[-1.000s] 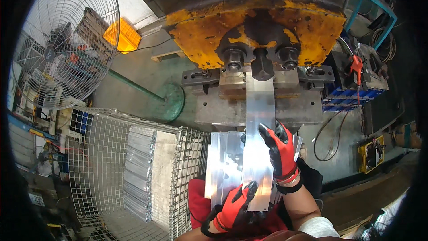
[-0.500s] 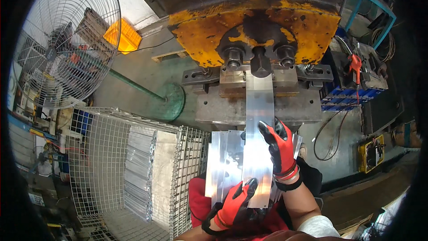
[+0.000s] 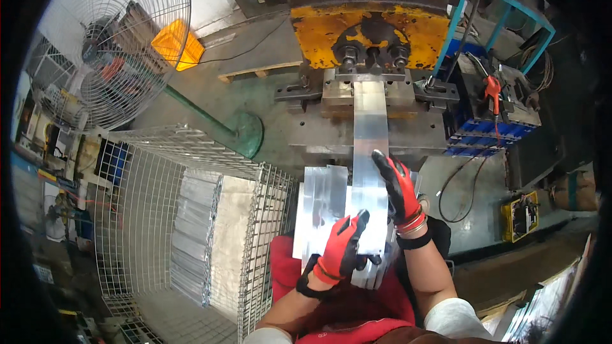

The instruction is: Manually feed metal strips into a press machine to bend them and stack the finished parts.

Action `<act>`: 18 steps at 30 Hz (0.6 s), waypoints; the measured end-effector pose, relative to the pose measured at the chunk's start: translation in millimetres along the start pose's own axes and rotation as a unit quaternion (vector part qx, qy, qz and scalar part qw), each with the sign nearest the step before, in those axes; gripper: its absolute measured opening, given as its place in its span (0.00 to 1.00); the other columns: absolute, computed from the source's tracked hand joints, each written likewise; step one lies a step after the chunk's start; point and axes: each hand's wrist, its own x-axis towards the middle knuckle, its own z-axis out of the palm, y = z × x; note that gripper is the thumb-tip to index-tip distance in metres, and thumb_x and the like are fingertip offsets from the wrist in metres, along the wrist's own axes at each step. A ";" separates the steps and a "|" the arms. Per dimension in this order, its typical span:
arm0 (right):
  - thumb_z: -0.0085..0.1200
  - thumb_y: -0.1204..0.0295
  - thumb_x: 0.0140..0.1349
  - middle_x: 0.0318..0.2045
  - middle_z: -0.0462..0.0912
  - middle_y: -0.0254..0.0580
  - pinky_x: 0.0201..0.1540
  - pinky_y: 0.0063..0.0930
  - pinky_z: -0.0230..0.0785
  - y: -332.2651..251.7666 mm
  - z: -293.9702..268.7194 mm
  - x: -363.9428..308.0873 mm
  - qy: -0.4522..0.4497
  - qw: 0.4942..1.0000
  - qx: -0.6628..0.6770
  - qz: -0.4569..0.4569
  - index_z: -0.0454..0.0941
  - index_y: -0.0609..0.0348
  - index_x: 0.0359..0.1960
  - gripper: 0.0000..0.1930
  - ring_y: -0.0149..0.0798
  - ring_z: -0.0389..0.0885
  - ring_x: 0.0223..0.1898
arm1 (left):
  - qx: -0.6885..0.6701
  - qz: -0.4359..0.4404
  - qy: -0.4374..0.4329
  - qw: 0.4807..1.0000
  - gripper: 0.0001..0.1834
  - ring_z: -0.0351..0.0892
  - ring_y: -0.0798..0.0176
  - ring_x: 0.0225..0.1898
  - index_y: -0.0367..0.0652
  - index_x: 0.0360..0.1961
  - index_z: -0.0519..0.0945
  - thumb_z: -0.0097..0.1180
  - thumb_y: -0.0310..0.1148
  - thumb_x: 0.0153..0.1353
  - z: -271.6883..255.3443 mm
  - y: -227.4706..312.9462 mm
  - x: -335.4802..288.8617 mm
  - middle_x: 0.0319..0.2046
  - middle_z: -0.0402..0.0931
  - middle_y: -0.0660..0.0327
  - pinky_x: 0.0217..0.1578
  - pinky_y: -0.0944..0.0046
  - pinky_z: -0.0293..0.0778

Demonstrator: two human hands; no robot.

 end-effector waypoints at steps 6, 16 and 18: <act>0.44 0.67 0.59 0.38 0.77 0.38 0.46 0.23 0.62 21.2 -16.2 -5.6 -0.020 0.994 -0.098 -0.043 0.73 0.65 0.42 0.15 0.31 0.73 0.41 | 0.022 0.077 0.032 0.996 0.39 0.72 0.52 0.28 0.35 0.52 0.62 0.63 0.34 0.36 13.5 -23.9 -2.2 0.28 0.74 0.53 0.31 0.59 0.67; 0.46 0.67 0.58 0.37 0.77 0.37 0.46 0.23 0.63 34.0 -24.3 7.8 -0.001 0.993 -0.118 -0.004 0.74 0.65 0.41 0.15 0.29 0.74 0.40 | -0.534 -0.290 -0.007 0.794 0.19 0.78 0.56 0.22 0.38 0.34 0.69 0.46 0.46 0.58 8.3 0.0 14.9 0.23 0.74 0.55 0.15 0.66 0.73; 0.46 0.67 0.58 0.37 0.77 0.35 0.45 0.22 0.63 31.5 -24.6 9.0 -0.013 0.990 -0.138 0.016 0.74 0.64 0.41 0.15 0.28 0.73 0.39 | -0.542 -0.283 -0.003 0.791 0.19 0.78 0.56 0.22 0.38 0.34 0.69 0.46 0.46 0.58 14.2 -12.0 13.8 0.23 0.73 0.56 0.15 0.66 0.73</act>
